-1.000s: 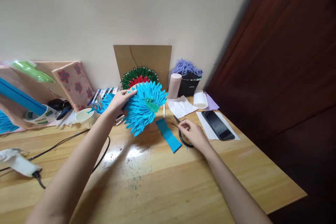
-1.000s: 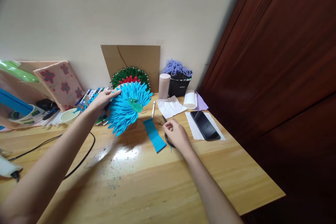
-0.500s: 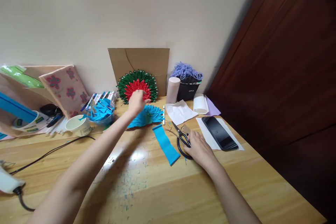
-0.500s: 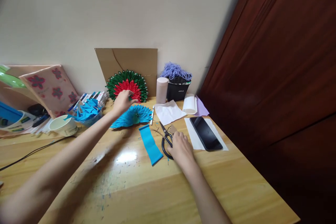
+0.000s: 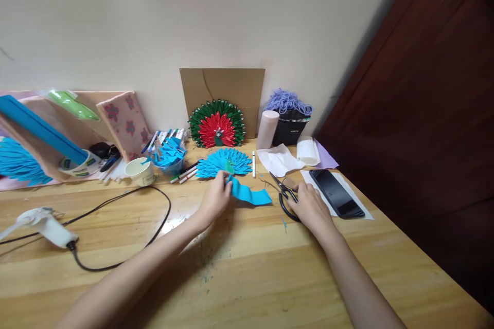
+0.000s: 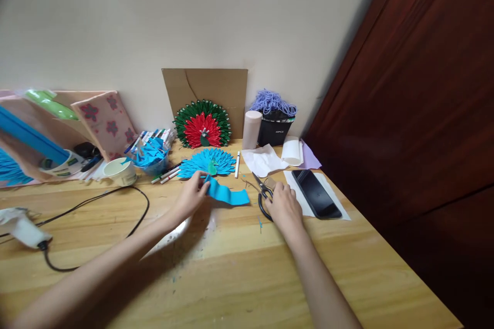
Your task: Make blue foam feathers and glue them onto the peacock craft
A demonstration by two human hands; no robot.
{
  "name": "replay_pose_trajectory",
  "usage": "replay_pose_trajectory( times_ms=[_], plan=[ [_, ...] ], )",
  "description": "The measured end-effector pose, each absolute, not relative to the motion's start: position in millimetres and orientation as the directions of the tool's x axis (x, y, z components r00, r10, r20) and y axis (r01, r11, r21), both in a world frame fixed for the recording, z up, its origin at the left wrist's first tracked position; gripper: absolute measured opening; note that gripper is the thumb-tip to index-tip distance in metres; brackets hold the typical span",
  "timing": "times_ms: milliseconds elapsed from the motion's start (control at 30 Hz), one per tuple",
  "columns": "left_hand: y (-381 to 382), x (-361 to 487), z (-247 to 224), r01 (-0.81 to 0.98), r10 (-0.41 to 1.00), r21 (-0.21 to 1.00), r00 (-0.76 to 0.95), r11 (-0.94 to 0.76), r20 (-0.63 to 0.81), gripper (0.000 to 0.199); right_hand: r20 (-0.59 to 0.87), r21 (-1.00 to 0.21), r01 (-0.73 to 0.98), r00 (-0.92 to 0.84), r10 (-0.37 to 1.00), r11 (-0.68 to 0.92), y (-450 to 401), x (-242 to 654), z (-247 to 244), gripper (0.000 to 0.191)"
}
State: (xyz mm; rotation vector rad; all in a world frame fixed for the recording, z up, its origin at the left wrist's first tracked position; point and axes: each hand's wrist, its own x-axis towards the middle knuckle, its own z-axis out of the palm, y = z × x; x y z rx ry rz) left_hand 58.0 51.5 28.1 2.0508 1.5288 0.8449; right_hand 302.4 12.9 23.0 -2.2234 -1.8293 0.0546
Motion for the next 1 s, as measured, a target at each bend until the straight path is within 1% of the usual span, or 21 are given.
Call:
replay_pose_trajectory(
  times_ms=[67,100,133,167,200,233,300,333,367,433,500,567,667,733,800,833,867,900,933,1000],
  plan=[
    [28.5,36.8,22.7,0.593,0.991,0.796,0.112,-0.121,0.068,0.027,0.245,-0.301,0.953,0.113,0.963,-0.035,10.1,291.0,25.5,0.017],
    [17.5,26.5,18.7,0.569,0.996,0.82,0.082,-0.065,0.022,0.031,0.276,-0.355,0.933,0.038,0.96,0.065,6.6,281.8,27.0,0.015],
    [8.2,16.8,14.3,0.574,0.998,0.817,0.052,-0.06,0.037,0.033,0.285,-0.411,0.895,-0.055,0.957,0.174,1.6,270.8,28.3,0.014],
    [1.4,7.7,10.3,0.602,0.996,0.794,0.03,-0.088,0.087,0.033,0.277,-0.46,0.845,-0.156,0.948,0.273,-4.5,258.5,29.1,0.014],
    [-2.3,-0.9,7.0,0.645,0.987,0.753,0.019,-0.132,0.158,0.032,0.266,-0.491,0.795,-0.253,0.93,0.357,-11.3,245.8,29.3,0.016],
    [-2.2,-9.3,4.9,0.704,0.969,0.685,0.019,-0.188,0.246,0.03,0.252,-0.508,0.743,-0.356,0.9,0.436,-18.1,233.5,28.8,0.018],
    [9.0,-25.5,4.1,0.825,0.911,0.5,0.042,-0.264,0.411,0.027,0.247,-0.528,0.65,-0.498,0.831,0.547,-29.3,213.5,25.3,0.022],
    [19.0,-33.2,5.0,0.877,0.889,0.4,0.063,-0.266,0.453,0.026,0.242,-0.532,0.624,-0.535,0.81,0.572,-32.7,206.7,22.5,0.024],
    [30.7,-40.5,6.4,0.919,0.893,0.308,0.094,-0.248,0.441,0.026,0.244,-0.534,0.612,-0.548,0.8,0.583,-34.3,202.2,19.2,0.027],
    [54.3,-52.1,8.9,0.965,0.943,0.167,0.144,-0.201,0.301,0.021,0.254,-0.535,0.619,-0.532,0.808,0.576,-33.0,199.5,12.1,0.03],
    [71.2,-58.6,9.8,0.972,0.956,0.148,0.139,-0.181,0.259,0.018,0.27,-0.528,0.642,-0.494,0.827,0.556,-28.2,202.7,6.6,0.032],
    [76.6,-61.3,8.7,0.975,0.963,0.153,0.121,-0.16,0.241,0.017,0.272,-0.519,0.659,-0.477,0.836,0.545,-23.7,208.1,4.6,0.029],
    [63.3,-66.9,6.9,0.98,0.978,0.174,0.062,-0.098,0.198,0.018,0.254,-0.525,0.639,-0.513,0.82,0.562,-22.1,213.9,8.3,0.021],
    [44.3,-74.8,9.2,0.979,0.988,0.201,0.002,-0.033,0.153,0.021,0.24,-0.551,0.598,-0.556,0.796,0.583,-24.7,213.9,12.7,0.018],
    [21.4,-81.7,16.2,0.973,0.992,0.229,-0.041,0.013,0.121,0.022,0.243,-0.593,0.558,-0.563,0.79,0.58,-29.0,210.1,16.2,0.018],
    [9.6,-82.6,21.5,0.967,0.992,0.254,-0.065,0.036,0.108,0.024,0.251,-0.627,0.541,-0.54,0.803,0.56,-31.5,207.0,17.3,0.018],
    [-2.0,-80.8,27.5,0.938,0.988,0.338,-0.117,0.077,0.098,0.023,0.254,-0.677,0.519,-0.501,0.827,0.522,-33.8,203.2,17.8,0.019],
    [-12.8,-75.8,33.7,0.906,0.985,0.416,-0.138,0.084,0.102,0.023,0.243,-0.743,0.48,-0.455,0.857,0.466,-36.0,199.2,18.0,0.02],
    [-22.6,-67.6,39.5,0.873,0.988,0.486,-0.107,0.041,0.109,0.023,0.21,-0.82,0.418,-0.415,0.885,0.391,-37.8,195.3,17.8,0.023],
    [-38.1,-44.1,47.8,0.815,0.994,0.569,0.084,-0.112,0.075,0.022,0.106,-0.953,0.224,-0.387,0.916,0.205,-40.0,188.9,16.7,0.033]
  ],
)
